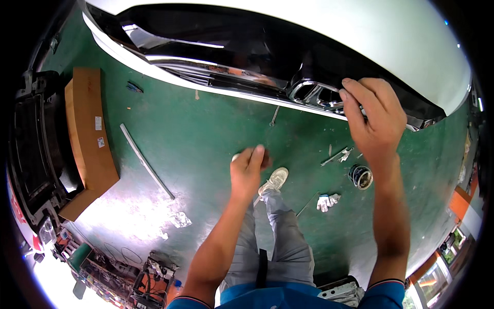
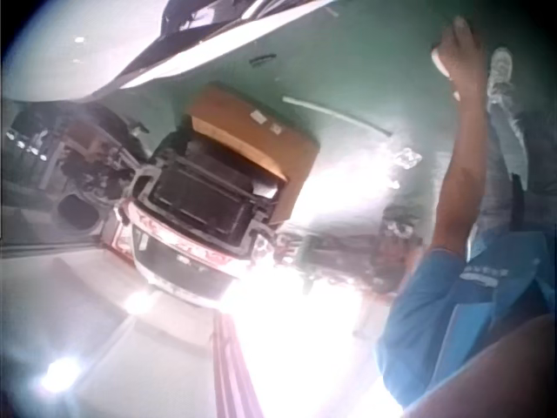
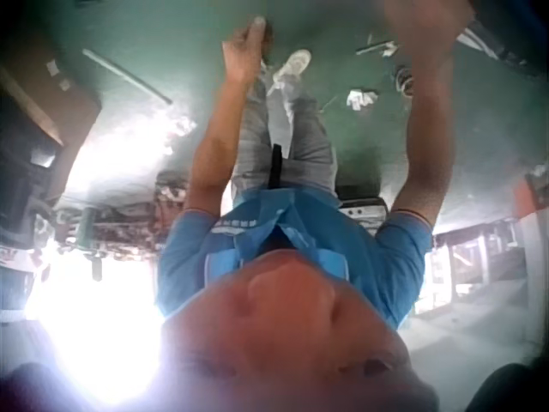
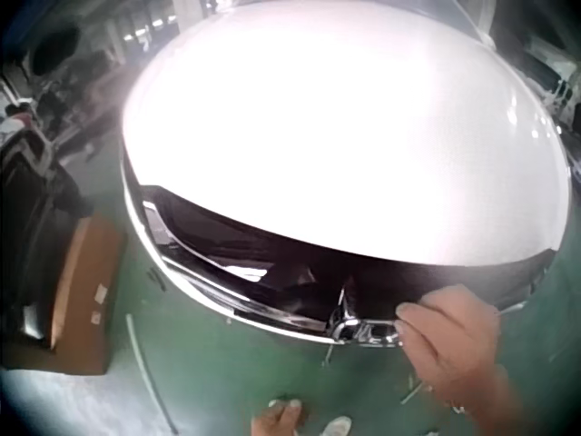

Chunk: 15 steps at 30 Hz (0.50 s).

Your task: The person installs a chrome Honda emblem onto the front grille of a white car. They align the emblem, press it into place, and then use a small tool to secure the fasteners on the back of the emblem. Finally, they adjust the front bumper cover near the wheel arch.

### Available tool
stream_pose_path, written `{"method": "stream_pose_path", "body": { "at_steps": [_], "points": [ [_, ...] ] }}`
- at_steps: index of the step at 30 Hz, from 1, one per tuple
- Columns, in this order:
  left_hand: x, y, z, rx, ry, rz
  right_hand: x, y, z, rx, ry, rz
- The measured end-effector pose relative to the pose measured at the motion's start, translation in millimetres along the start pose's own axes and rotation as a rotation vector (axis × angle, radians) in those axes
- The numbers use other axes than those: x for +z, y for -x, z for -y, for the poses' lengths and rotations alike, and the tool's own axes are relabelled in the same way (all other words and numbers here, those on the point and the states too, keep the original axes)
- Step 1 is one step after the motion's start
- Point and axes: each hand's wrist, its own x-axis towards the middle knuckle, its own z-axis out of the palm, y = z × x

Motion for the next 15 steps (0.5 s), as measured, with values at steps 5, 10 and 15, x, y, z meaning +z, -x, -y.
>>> {"method": "stream_pose_path", "body": {
  "at_steps": [5, 10, 15],
  "points": [
    [-31, 40, 75, -0.199, 0.050, -0.078, -8, -16, 7, -0.075, 0.099, 0.153],
    [-69, 59, 103, -0.220, -0.079, -0.027, 0, -38, 19, -0.156, 0.185, 0.254],
    [-84, 71, 94, -0.176, -0.160, 0.037, 6, -58, 34, -0.283, 0.347, 0.404]
  ]
}}
